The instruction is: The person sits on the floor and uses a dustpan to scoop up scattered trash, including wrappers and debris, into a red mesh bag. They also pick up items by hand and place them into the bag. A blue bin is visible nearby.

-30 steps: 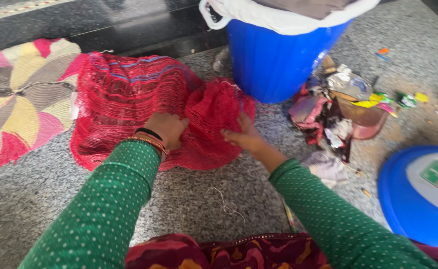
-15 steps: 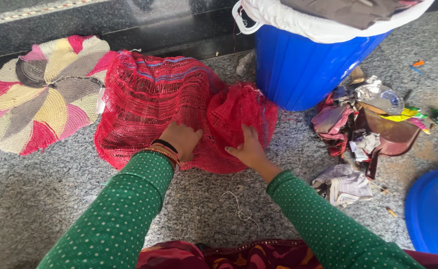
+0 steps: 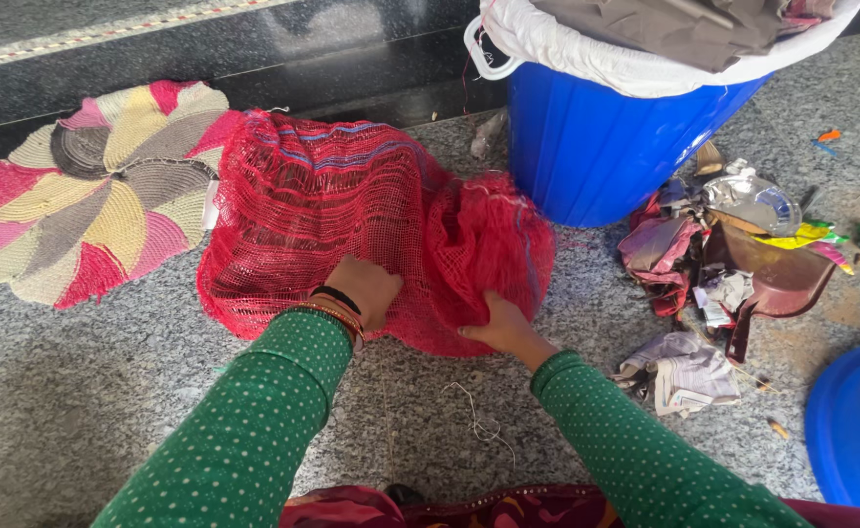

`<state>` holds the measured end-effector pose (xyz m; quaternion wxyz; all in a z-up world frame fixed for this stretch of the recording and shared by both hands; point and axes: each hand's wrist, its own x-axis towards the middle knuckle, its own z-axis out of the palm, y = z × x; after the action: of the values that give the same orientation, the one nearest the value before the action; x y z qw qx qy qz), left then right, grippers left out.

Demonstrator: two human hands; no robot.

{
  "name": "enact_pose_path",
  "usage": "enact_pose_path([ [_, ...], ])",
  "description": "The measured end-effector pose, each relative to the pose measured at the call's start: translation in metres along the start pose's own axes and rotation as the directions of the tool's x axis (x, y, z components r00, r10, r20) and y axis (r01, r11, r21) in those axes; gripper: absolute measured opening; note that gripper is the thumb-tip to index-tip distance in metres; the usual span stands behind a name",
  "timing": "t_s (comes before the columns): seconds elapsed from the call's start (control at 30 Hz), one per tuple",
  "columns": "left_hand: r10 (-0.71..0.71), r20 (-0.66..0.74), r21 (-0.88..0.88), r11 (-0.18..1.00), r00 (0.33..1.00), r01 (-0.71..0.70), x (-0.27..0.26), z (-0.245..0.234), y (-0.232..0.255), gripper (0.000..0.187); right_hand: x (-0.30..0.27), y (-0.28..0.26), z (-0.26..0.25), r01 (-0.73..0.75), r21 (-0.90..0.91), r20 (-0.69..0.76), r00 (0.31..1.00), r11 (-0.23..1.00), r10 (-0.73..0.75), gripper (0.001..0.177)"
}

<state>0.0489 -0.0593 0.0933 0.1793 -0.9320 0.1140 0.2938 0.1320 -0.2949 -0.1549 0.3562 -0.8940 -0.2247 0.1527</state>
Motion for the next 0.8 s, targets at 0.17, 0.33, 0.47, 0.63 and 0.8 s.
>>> enact_pose_path([
  [0.17, -0.100, -0.172, -0.057, 0.994, 0.980, 0.091, 0.004, -0.004, -0.002, 0.037, -0.002, -0.049, -0.032, 0.042, 0.172, -0.274, 0.962, 0.984, 0.006, 0.037],
  [0.33, -0.335, -0.457, -0.463, 0.881, 0.824, 0.101, 0.014, -0.026, 0.007, 0.043, -0.017, -0.128, -0.086, 0.456, 0.136, -0.507, 0.795, 0.879, -0.334, 0.026],
  [0.47, -0.461, -0.480, -0.693, 0.721, 0.747, -0.001, 0.033, -0.053, 0.019, 0.063, -0.064, -0.181, -0.106, 0.735, 0.063, -0.452, 0.624, 0.675, -0.637, 0.019],
  [0.63, -0.282, -0.416, -0.590, 0.807, 0.864, -0.021, 0.058, -0.050, 0.025, 0.031, -0.122, -0.203, -0.108, 0.724, 0.118, -0.312, 0.676, 0.679, -0.667, 0.021],
  [0.8, -0.513, -0.651, -0.716, 0.659, 0.559, -0.228, 0.075, -0.058, 0.013, 0.021, -0.144, -0.173, -0.116, 0.658, 0.160, -0.272, 0.746, 0.736, -0.608, 0.012],
])
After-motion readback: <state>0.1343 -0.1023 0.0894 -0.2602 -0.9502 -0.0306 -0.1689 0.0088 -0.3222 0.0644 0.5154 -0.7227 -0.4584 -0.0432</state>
